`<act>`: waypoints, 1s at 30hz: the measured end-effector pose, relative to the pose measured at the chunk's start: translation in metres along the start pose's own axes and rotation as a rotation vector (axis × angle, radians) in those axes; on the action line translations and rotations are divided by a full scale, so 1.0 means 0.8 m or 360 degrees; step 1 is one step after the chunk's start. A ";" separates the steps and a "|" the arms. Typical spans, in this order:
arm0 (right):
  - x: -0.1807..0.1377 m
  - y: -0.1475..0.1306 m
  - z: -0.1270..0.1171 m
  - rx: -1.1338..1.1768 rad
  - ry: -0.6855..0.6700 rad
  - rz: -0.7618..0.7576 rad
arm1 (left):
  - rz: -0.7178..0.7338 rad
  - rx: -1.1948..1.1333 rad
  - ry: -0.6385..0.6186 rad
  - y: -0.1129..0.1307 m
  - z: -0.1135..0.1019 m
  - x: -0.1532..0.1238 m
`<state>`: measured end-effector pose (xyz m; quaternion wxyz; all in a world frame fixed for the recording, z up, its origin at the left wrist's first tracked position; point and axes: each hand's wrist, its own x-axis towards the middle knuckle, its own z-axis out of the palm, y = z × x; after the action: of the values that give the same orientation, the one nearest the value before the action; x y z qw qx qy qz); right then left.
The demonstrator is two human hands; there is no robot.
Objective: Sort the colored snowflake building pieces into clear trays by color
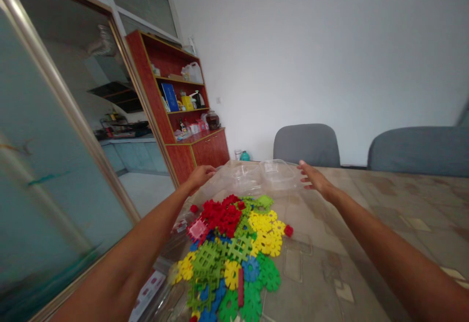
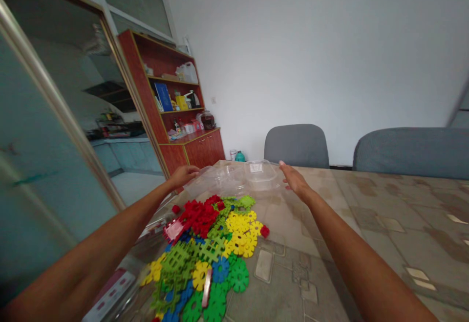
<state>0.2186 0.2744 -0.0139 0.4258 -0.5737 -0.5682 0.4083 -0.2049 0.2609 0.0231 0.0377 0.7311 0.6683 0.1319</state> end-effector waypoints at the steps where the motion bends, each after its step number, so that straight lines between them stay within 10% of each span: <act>1: -0.003 0.000 0.000 -0.0007 0.0025 -0.0002 | -0.0011 0.0008 0.0006 0.000 -0.003 -0.004; 11: -0.040 0.028 -0.016 -0.0284 0.0112 -0.0032 | -0.0188 0.0043 -0.0318 -0.038 -0.047 -0.091; 21: -0.108 0.008 0.096 -0.0545 -0.0335 -0.1045 | -0.0125 -0.0116 -0.0717 -0.037 -0.004 -0.113; 30: -0.101 0.018 0.139 -0.0744 -0.0571 -0.1173 | 0.0094 -0.0200 -0.0822 0.006 -0.001 -0.114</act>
<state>0.1153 0.1967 -0.0627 0.2968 -0.3346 -0.8753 0.1836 -0.2074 0.1707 0.0121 0.2483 0.7561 0.6053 -0.0168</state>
